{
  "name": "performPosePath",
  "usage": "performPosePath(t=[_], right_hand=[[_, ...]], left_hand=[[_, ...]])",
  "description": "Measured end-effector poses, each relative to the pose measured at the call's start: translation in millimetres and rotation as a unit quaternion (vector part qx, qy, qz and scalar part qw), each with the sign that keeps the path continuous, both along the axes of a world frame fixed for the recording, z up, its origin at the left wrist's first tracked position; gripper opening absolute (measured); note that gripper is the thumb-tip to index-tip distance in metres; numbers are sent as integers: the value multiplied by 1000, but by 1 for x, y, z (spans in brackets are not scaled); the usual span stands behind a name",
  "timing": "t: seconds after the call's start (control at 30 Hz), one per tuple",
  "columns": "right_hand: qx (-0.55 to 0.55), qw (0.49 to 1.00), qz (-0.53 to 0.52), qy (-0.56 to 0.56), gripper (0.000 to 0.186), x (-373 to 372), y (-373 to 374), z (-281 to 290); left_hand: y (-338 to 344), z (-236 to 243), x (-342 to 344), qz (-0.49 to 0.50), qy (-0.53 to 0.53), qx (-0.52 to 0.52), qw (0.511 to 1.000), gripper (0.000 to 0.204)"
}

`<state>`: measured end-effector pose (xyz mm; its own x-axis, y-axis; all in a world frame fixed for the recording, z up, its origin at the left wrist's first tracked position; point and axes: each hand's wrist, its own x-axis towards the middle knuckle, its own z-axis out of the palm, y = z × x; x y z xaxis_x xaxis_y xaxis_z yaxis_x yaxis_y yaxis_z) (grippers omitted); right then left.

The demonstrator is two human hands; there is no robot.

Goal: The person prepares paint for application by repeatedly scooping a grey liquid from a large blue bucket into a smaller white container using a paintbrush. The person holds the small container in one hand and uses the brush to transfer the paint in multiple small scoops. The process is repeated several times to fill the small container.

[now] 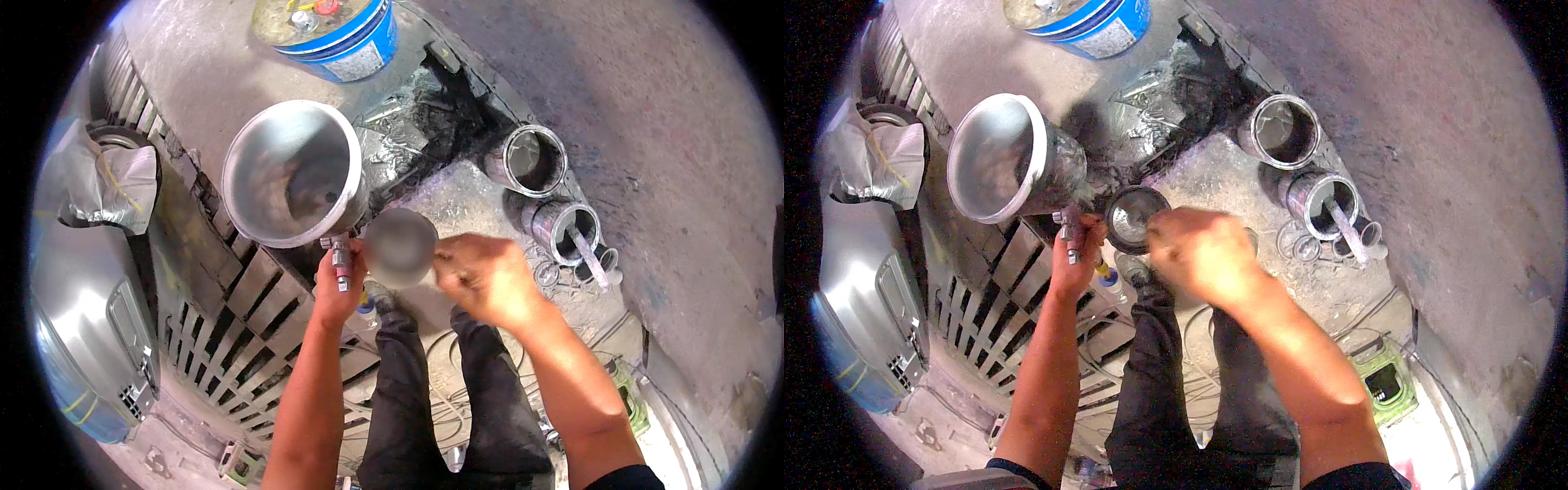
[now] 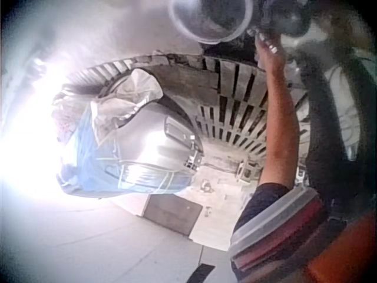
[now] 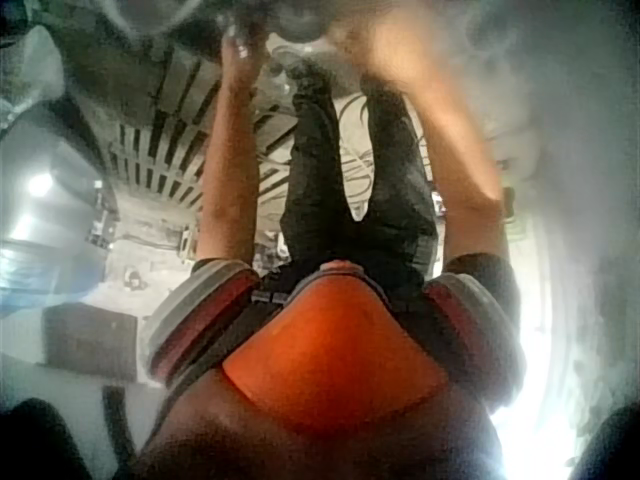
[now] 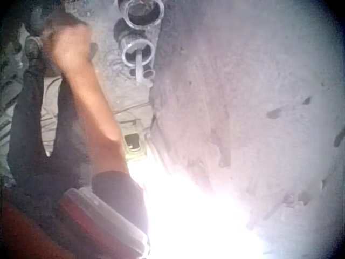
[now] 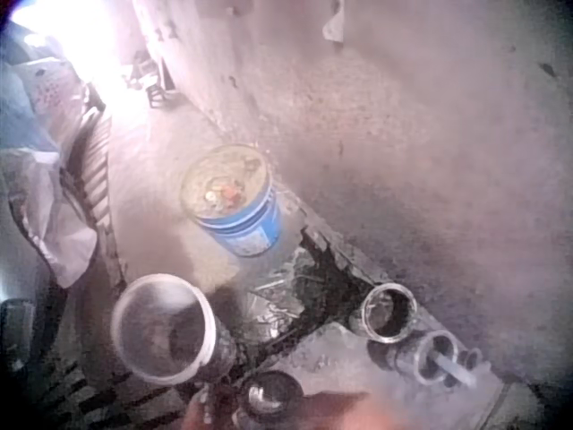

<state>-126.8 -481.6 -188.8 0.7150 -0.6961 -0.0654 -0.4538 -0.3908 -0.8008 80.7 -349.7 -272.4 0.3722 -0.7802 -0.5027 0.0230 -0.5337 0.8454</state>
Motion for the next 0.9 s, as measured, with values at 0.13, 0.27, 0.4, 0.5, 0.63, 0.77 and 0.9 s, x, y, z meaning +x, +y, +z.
performPosePath(t=[0.13, 0.27, 0.4, 0.5, 0.63, 0.77, 0.9], right_hand=[[-8, 998, 41, 57, 13, -11, 14, 3], [138, 980, -141, -3, 12, -30, -8, 6], [312, 859, -376, -150, 12, -21, -40, 11], [340, 802, -418, -257, 16, -22, -65, -12], [445, 676, -363, -462, 18, -26, -105, -83], [235, 836, -458, -193, 21, -2, -66, -186], [302, 841, -412, -180, 22, -5, 24, -192]], left_hand=[[-3, 1, -6, 26, 5, -5, 1000, 9], [0, 0, -1, 12, -49, -14, 999, 10], [2, -2, 6, 23, -74, -19, 997, 12], [9, -8, 16, 53, -74, -16, 996, 12], [5, -10, 21, 87, -50, 18, 995, 9], [-4, -23, 23, 75, -57, 25, 995, 11], [1, -25, 26, 102, -20, 48, 993, 15]])
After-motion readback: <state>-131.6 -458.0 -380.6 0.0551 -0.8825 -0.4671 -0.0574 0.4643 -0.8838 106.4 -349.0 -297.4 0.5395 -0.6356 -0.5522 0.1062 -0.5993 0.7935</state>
